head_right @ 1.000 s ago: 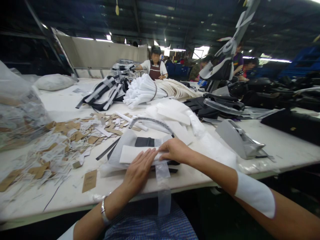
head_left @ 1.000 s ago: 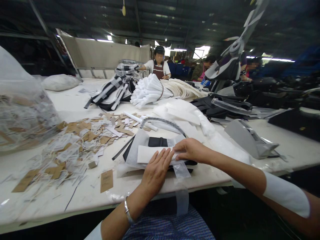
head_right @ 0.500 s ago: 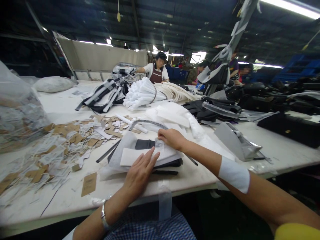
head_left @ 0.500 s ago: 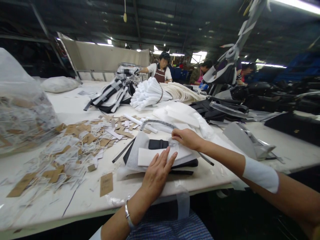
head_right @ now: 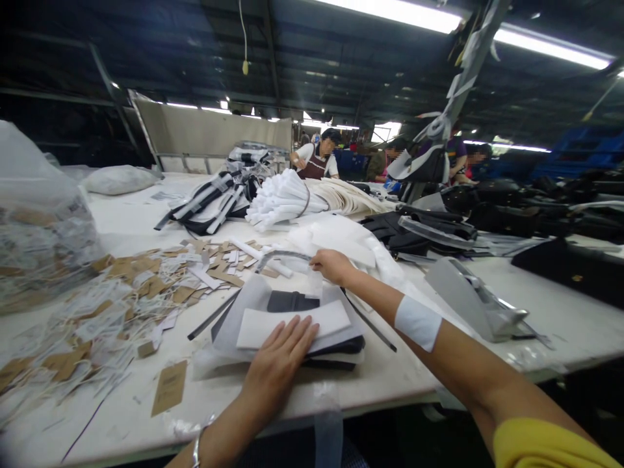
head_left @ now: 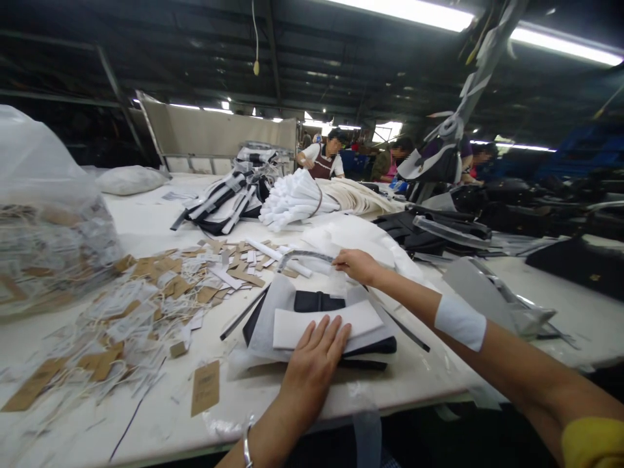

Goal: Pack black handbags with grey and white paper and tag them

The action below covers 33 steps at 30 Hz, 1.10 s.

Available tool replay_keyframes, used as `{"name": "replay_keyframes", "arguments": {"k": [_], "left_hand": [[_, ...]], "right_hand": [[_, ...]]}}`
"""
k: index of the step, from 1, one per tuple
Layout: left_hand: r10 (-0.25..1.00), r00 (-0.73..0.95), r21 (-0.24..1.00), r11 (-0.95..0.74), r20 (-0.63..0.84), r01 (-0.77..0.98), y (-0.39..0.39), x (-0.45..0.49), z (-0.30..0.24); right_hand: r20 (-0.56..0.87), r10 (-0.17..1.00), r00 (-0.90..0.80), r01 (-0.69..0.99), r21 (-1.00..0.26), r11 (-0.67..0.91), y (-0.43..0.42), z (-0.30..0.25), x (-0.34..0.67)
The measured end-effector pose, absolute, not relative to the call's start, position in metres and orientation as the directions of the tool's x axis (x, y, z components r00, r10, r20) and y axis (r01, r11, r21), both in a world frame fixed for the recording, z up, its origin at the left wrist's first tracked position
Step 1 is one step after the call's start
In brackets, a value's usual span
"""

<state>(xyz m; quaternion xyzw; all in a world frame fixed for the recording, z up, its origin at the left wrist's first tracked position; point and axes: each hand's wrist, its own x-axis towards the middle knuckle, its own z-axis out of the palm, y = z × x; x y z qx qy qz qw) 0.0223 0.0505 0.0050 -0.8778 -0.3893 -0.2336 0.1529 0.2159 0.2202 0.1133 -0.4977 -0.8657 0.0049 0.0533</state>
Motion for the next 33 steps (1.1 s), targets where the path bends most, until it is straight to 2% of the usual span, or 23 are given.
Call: {"name": "replay_keyframes", "arguments": {"k": [12,24,33], "left_hand": [[0.584,0.574,-0.081,-0.657,0.574,0.749,0.052,0.023,0.002],[0.594,0.584,-0.074,-0.663,0.554,0.745,0.052,0.023,0.003],[0.581,0.587,-0.094,-0.661,0.564,0.744,0.052,0.023,0.004]], "right_hand": [[0.110,0.896,-0.430,0.903,0.041,0.428,0.233,0.113,0.217],[0.179,0.875,-0.449,0.893,0.050,0.448,0.229,0.135,0.225],[0.282,0.854,-0.437,0.899,0.157,0.408,0.235,0.147,0.220]]}}
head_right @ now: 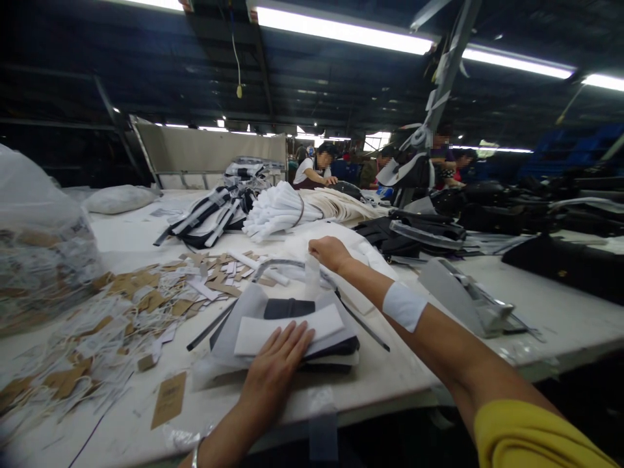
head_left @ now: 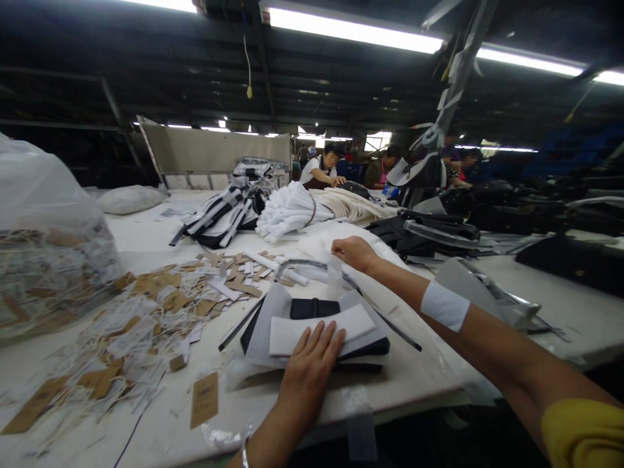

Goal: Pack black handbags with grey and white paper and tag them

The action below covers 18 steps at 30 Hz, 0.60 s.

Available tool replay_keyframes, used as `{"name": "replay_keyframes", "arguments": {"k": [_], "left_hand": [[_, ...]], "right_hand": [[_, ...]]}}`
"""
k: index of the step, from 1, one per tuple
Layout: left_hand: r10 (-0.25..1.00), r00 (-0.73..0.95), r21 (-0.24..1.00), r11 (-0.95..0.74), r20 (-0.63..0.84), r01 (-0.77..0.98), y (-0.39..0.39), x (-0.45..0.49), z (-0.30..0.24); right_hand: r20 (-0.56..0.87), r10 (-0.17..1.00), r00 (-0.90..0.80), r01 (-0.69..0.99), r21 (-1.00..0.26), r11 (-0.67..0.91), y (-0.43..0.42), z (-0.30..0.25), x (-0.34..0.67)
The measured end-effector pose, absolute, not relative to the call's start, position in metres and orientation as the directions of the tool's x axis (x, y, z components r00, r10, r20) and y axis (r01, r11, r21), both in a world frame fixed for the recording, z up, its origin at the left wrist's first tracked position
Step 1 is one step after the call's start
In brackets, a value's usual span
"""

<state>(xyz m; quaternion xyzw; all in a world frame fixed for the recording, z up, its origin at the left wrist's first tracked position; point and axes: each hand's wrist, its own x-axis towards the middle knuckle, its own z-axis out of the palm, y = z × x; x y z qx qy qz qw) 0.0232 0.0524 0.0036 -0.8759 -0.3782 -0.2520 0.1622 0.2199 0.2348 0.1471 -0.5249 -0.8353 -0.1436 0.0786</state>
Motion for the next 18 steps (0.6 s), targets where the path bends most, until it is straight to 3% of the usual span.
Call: {"name": "replay_keyframes", "arguments": {"k": [6,11,14,18], "left_hand": [[0.568,0.565,-0.075,-0.662,0.598,0.746,0.052,0.025,0.004],[0.574,0.564,-0.064,-0.664,0.594,0.745,0.052,0.025,0.003],[0.584,0.559,-0.043,-0.668,0.588,0.743,0.051,0.025,0.003],[0.587,0.558,-0.024,-0.676,0.587,0.736,0.050,0.025,0.004]], "right_hand": [[0.319,0.776,-0.544,0.838,0.261,0.480,0.177,0.141,0.216],[0.377,0.537,-0.755,0.654,0.359,0.666,0.112,0.120,0.226],[0.427,0.518,-0.741,0.651,0.270,0.709,0.084,0.106,0.230],[0.478,0.601,-0.641,0.714,0.084,0.695,0.064,0.090,0.232]]}}
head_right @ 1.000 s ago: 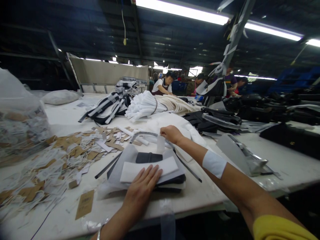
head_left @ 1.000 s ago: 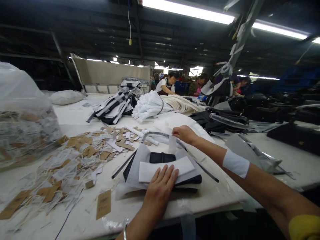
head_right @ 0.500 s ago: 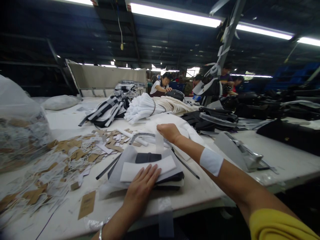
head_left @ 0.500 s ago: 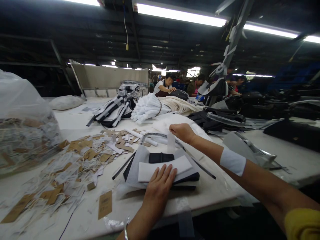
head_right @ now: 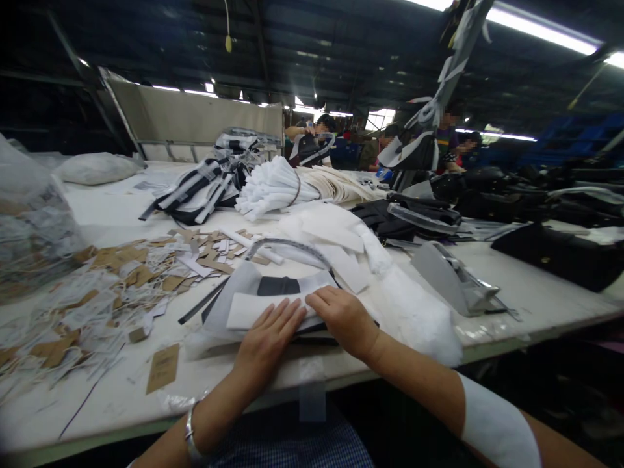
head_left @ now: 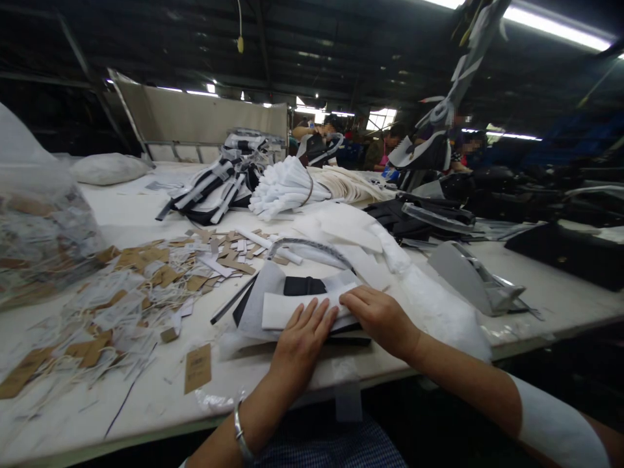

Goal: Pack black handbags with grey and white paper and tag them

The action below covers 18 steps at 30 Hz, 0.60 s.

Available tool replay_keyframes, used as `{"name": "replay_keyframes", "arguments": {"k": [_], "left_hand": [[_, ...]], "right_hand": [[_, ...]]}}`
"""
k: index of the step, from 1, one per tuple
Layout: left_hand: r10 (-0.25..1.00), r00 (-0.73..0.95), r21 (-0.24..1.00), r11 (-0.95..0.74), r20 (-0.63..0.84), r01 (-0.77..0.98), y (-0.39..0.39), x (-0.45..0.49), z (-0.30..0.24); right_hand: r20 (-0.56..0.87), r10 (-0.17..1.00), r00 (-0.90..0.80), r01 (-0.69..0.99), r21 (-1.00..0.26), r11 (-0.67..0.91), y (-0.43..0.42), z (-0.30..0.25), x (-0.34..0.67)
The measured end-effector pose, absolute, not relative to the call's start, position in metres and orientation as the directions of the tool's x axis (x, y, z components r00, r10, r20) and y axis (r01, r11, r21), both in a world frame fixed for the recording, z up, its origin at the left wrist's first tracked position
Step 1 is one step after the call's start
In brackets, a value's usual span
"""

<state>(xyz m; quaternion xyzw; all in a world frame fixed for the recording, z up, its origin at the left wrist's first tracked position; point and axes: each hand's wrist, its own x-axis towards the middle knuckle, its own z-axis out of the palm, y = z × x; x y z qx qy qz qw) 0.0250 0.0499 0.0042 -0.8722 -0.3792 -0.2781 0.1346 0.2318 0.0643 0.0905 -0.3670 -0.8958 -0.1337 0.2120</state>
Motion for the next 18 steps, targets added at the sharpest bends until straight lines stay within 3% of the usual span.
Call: {"name": "replay_keyframes", "arguments": {"k": [9,18], "left_hand": [[0.602,0.566,0.020,-0.695,0.564,0.719,0.049,0.024,0.005],[0.641,0.522,0.085,-0.672,0.563,0.735,0.044,0.026,0.009]], "right_hand": [[0.528,0.630,-0.569,0.725,-0.039,0.687,0.046,0.078,0.233],[0.619,0.541,-0.569,0.687,-0.004,0.726,0.027,0.068,0.234]]}}
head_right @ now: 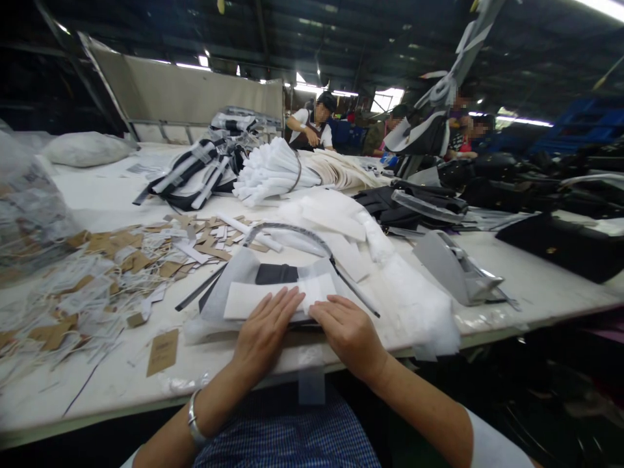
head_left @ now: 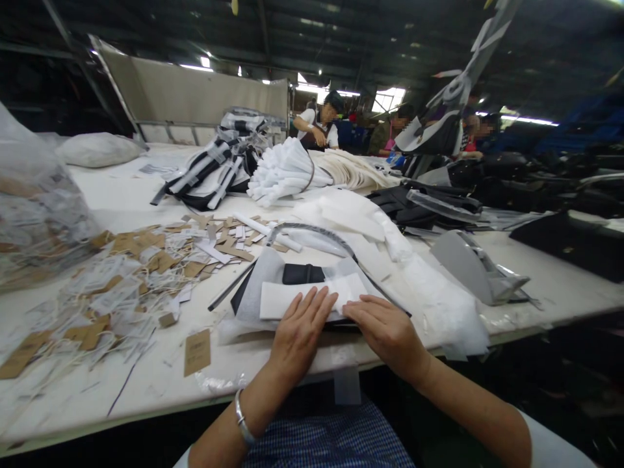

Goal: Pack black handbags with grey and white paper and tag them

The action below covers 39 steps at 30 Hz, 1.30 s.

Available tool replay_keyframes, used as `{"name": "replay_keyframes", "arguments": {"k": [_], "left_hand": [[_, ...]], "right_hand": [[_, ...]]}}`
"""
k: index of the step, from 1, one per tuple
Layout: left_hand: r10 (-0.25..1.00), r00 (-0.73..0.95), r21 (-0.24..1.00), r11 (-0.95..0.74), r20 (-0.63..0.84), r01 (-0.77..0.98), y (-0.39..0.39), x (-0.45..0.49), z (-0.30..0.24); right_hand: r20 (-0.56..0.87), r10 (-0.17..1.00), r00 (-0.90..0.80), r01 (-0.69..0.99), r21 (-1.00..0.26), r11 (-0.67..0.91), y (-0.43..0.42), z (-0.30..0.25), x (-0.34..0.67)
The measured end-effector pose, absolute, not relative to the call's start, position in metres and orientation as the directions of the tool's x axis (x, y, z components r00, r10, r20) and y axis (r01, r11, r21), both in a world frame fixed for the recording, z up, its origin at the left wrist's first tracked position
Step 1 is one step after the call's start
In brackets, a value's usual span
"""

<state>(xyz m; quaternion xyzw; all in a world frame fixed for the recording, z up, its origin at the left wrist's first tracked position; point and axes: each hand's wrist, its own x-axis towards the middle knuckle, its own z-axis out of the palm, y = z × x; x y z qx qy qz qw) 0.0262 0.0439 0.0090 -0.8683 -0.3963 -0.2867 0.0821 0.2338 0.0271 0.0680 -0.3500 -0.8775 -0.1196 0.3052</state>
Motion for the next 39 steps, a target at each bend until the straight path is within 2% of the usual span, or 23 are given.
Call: {"name": "replay_keyframes", "arguments": {"k": [9,16,18,21,23,25,28,31,34,39], "left_hand": [[0.642,0.561,0.026,-0.670,0.523,0.742,0.043,0.028,0.012],[0.551,0.628,-0.043,-0.732,0.550,0.680,0.039,0.025,0.009],[0.527,0.652,-0.062,-0.750,0.546,0.658,0.039,0.024,0.009],[0.511,0.657,-0.074,-0.756,0.555,0.650,0.042,0.024,0.009],[0.502,0.653,-0.083,-0.754,0.567,0.652,0.044,0.024,0.008],[0.501,0.644,-0.093,-0.744,0.578,0.662,0.044,0.025,0.006],[0.518,0.629,-0.090,-0.726,0.580,0.681,0.044,0.027,0.005],[0.520,0.614,-0.073,-0.725,0.593,0.685,0.044,0.027,0.004],[0.519,0.598,-0.052,-0.727,0.611,0.685,0.044,0.028,0.002],[0.513,0.595,-0.056,-0.727,0.619,0.684,0.046,0.028,0.001]], "right_hand": [[0.618,0.493,-0.613,0.664,0.065,0.745,0.012,0.061,0.235],[0.652,0.463,-0.600,0.655,0.069,0.752,0.005,0.037,0.236],[0.656,0.464,-0.595,0.649,0.052,0.759,0.003,0.035,0.238],[0.624,0.522,-0.581,0.640,-0.045,0.767,0.009,0.045,0.240],[0.568,0.589,-0.574,0.654,-0.116,0.748,0.023,0.057,0.241],[0.512,0.638,-0.575,0.684,-0.127,0.718,0.047,0.071,0.239],[0.414,0.690,-0.594,0.731,-0.082,0.678,0.094,0.083,0.231],[0.172,0.734,-0.657,0.743,-0.018,0.669,0.132,0.081,0.223],[-0.066,0.725,-0.686,0.722,0.065,0.689,0.147,0.075,0.220],[-0.157,0.766,-0.623,0.754,0.143,0.642,0.148,0.075,0.221]]}}
